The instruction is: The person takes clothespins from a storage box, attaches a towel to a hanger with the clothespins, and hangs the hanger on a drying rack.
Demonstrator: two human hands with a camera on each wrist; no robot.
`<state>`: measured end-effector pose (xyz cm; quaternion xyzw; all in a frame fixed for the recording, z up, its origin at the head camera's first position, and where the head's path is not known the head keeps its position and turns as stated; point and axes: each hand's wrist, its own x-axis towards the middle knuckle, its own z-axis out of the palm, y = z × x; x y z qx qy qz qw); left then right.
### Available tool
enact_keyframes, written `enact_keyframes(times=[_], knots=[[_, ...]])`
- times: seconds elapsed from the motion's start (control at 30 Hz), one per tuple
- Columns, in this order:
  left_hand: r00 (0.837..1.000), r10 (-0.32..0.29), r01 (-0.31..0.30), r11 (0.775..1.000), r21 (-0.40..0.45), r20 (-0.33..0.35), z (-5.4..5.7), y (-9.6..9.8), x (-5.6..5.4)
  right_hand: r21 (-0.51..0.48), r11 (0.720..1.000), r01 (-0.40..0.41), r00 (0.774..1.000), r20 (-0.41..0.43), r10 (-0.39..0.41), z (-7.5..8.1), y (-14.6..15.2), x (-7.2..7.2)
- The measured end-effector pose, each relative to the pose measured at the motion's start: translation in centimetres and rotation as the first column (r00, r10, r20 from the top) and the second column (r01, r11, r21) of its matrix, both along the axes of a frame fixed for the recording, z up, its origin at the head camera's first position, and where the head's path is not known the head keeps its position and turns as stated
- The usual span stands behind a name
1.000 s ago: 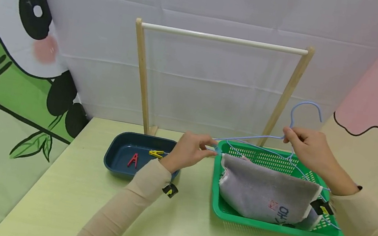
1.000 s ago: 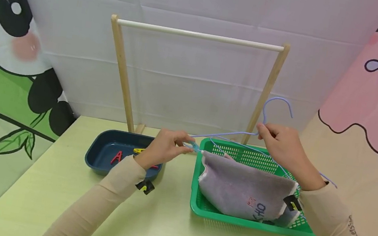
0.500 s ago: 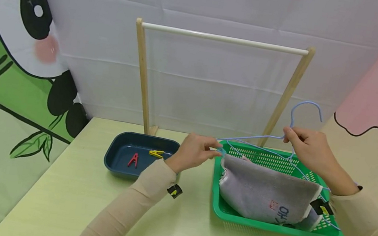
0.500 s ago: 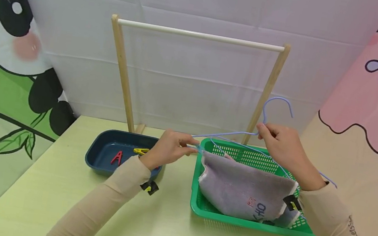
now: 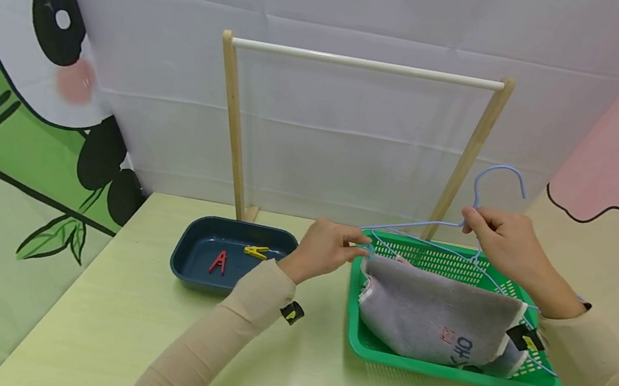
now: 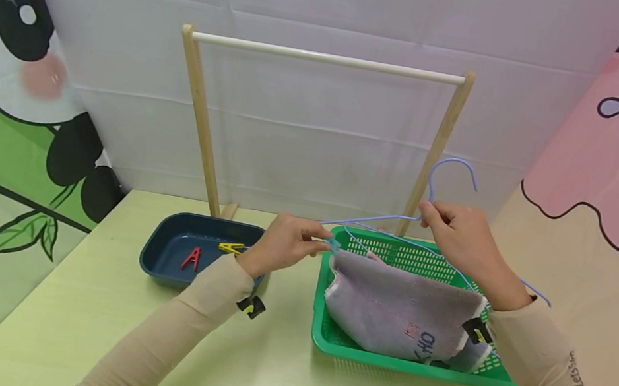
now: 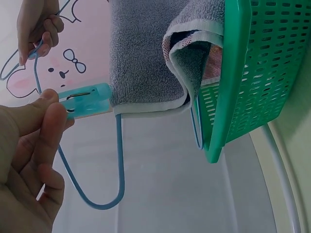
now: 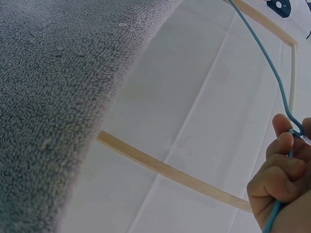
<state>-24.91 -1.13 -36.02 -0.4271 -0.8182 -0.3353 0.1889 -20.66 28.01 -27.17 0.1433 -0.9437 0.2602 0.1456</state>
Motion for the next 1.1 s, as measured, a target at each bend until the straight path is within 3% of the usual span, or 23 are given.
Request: enact_keyframes(times=[0.73,1.1], knots=[[1.000,-0.005,0.004,0.996,-0.094,-0.007,0.18,0.72,-0.21,0.005,1.000,-0.011,1.000,-0.013,0.011,0.08,-0.13,0.08],[0.998,-0.022,0.015,0.992,-0.127,-0.053,0.30,0.76,-0.31,0.010,1.000,-0.008,1.000,-0.014,0.008,0.52,-0.25,0.37]])
